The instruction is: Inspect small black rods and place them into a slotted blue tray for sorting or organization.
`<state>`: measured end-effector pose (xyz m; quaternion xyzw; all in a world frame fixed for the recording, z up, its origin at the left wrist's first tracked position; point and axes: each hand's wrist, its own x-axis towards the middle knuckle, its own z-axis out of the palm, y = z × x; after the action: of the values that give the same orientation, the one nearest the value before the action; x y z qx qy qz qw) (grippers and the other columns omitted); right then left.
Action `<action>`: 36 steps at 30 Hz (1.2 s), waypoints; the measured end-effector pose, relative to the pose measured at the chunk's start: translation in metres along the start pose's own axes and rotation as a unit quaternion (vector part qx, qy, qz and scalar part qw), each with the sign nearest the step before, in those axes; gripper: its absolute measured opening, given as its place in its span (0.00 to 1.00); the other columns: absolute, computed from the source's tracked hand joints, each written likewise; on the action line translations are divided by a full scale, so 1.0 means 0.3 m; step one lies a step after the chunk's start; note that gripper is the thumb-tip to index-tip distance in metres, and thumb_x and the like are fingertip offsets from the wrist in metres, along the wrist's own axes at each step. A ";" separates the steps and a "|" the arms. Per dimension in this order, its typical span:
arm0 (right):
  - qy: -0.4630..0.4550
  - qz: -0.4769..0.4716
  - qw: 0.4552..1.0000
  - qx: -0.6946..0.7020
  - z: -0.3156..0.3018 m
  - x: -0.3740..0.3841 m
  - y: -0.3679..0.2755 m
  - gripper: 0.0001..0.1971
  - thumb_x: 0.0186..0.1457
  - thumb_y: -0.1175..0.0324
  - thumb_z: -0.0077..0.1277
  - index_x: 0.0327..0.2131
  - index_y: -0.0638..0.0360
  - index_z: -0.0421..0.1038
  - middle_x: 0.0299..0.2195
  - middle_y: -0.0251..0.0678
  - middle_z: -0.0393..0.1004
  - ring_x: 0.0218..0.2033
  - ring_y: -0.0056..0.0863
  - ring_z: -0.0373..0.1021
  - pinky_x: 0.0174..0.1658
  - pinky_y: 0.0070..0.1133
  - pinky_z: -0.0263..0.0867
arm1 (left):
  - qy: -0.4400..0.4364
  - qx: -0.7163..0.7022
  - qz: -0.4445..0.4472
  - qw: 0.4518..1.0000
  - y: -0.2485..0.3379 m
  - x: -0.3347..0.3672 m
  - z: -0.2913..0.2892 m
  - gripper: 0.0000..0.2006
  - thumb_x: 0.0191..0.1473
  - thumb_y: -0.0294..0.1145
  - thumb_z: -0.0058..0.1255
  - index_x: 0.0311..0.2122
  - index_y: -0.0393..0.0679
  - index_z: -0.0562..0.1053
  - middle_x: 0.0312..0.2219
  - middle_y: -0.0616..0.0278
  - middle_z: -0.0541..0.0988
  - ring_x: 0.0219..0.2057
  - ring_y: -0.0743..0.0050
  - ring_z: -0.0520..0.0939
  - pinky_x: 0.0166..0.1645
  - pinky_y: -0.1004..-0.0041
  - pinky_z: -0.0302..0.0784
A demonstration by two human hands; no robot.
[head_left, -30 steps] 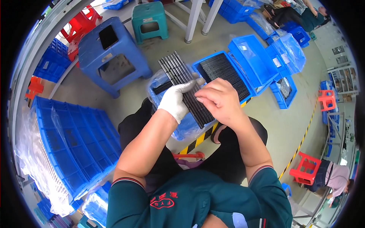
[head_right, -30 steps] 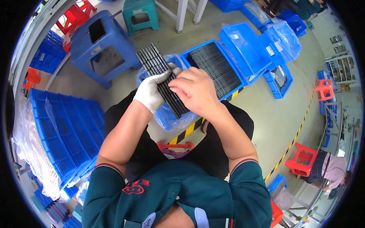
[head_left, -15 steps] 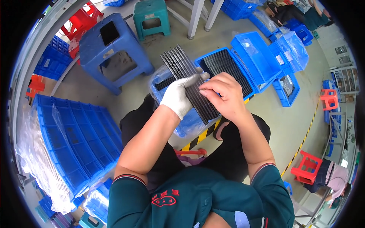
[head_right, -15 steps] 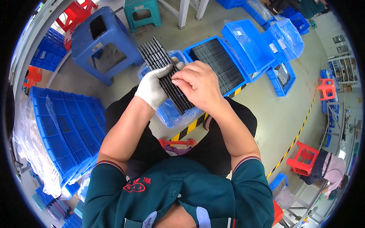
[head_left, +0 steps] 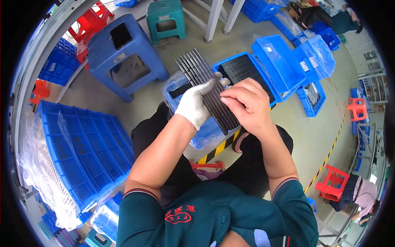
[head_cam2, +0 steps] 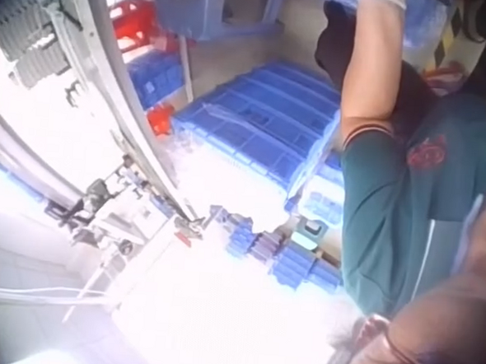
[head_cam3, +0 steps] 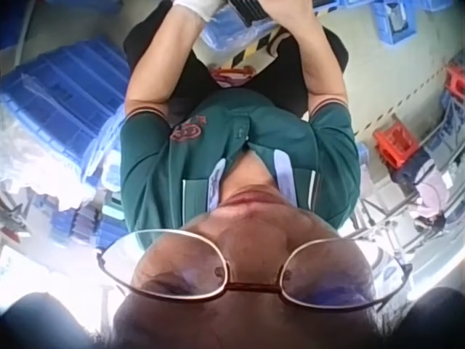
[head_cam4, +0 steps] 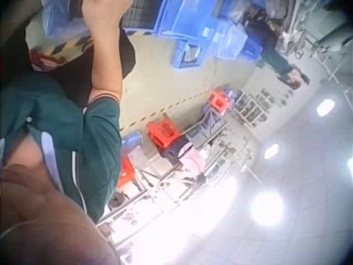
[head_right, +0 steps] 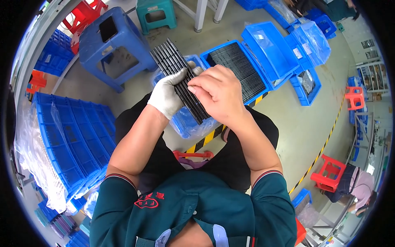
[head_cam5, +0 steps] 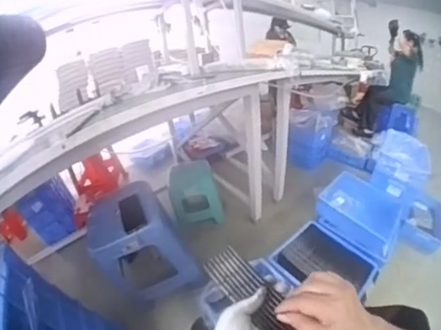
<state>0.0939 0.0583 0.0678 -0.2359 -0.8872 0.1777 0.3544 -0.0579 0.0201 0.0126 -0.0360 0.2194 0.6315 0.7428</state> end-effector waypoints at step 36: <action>-0.033 0.046 0.995 0.083 0.022 -0.027 0.025 0.06 0.41 0.77 0.59 0.28 0.59 0.76 0.23 0.34 0.72 0.27 0.30 0.68 0.31 0.22 0.63 | -0.045 0.008 0.005 0.999 -0.003 -0.009 -0.012 0.14 0.60 0.29 0.41 0.49 0.37 0.67 0.43 0.49 0.75 0.45 0.58 0.77 0.50 0.61 0.75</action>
<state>0.0966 0.0592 0.0551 -0.2406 -0.8687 0.2744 0.3349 -0.0582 0.0164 0.0102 -0.0007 0.1912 0.6346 0.7488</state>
